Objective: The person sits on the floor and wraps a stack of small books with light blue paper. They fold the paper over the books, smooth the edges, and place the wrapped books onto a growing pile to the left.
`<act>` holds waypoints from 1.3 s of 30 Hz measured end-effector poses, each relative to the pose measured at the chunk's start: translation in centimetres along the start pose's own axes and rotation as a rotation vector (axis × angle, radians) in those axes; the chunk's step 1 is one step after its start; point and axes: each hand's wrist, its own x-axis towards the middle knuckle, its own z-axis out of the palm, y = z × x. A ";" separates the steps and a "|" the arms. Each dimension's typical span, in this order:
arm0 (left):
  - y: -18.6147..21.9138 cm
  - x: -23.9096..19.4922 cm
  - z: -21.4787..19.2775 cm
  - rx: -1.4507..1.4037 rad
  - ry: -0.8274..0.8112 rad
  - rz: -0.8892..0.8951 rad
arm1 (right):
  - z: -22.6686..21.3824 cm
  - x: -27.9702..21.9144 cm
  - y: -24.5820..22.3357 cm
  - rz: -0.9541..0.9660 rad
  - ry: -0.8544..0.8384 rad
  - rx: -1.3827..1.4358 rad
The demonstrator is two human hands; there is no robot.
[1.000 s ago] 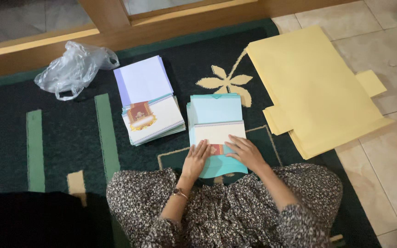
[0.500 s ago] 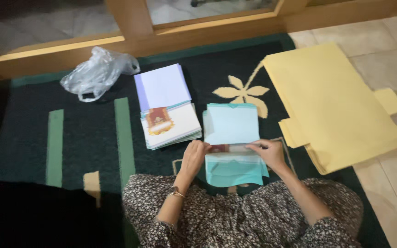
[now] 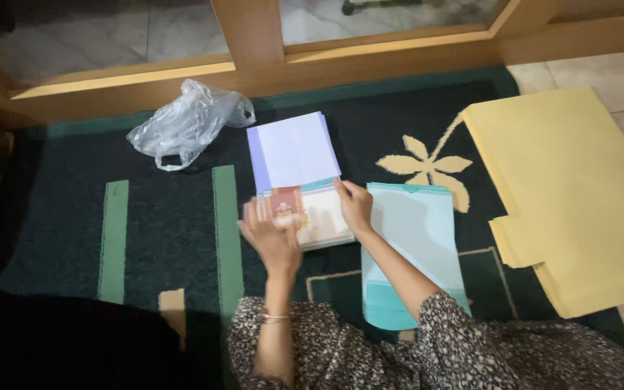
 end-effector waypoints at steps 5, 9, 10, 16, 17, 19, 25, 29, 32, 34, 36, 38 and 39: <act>4.6 -0.7 1.4 0.266 -0.542 -0.037 | 1.6 1.0 -0.8 -0.084 0.003 -0.272; 3.4 -2.0 3.8 0.366 -0.743 -0.131 | 0.4 1.5 -1.1 0.079 -0.041 -0.235; 3.1 -2.0 4.1 0.364 -0.746 -0.124 | -0.1 1.8 -1.0 0.083 -0.035 -0.235; 2.6 -2.9 4.7 0.419 -0.691 -0.081 | -6.0 1.3 4.2 0.008 0.034 -0.277; 2.4 -3.3 5.0 0.419 -0.654 -0.072 | -8.0 0.5 5.0 -0.077 0.153 -0.252; 1.6 -4.1 6.1 0.412 -0.613 -0.044 | -12.3 -1.7 5.5 -0.161 0.293 -0.228; 2.4 -4.4 7.3 0.662 -0.190 0.211 | -22.0 -9.0 1.9 0.343 0.169 -0.411; 8.8 -4.5 5.6 0.750 -0.339 0.215 | -23.4 -10.3 3.1 0.421 0.010 -0.449; 11.4 -9.7 7.3 0.471 -0.486 0.290 | -22.3 -9.4 6.9 0.396 -0.041 -0.532; 11.2 -14.9 9.8 0.321 -0.637 0.286 | -21.6 -8.8 8.8 0.394 -0.064 -0.572; 10.0 -20.9 12.6 0.073 -0.716 0.207 | -21.1 -8.5 10.0 0.428 -0.093 -0.526; 11.6 -20.4 11.0 0.154 -0.660 0.208 | -20.7 -8.5 9.2 0.371 -0.080 -0.547; 12.4 -20.3 10.1 0.235 -0.614 0.207 | -20.6 -8.7 8.8 0.323 -0.071 -0.569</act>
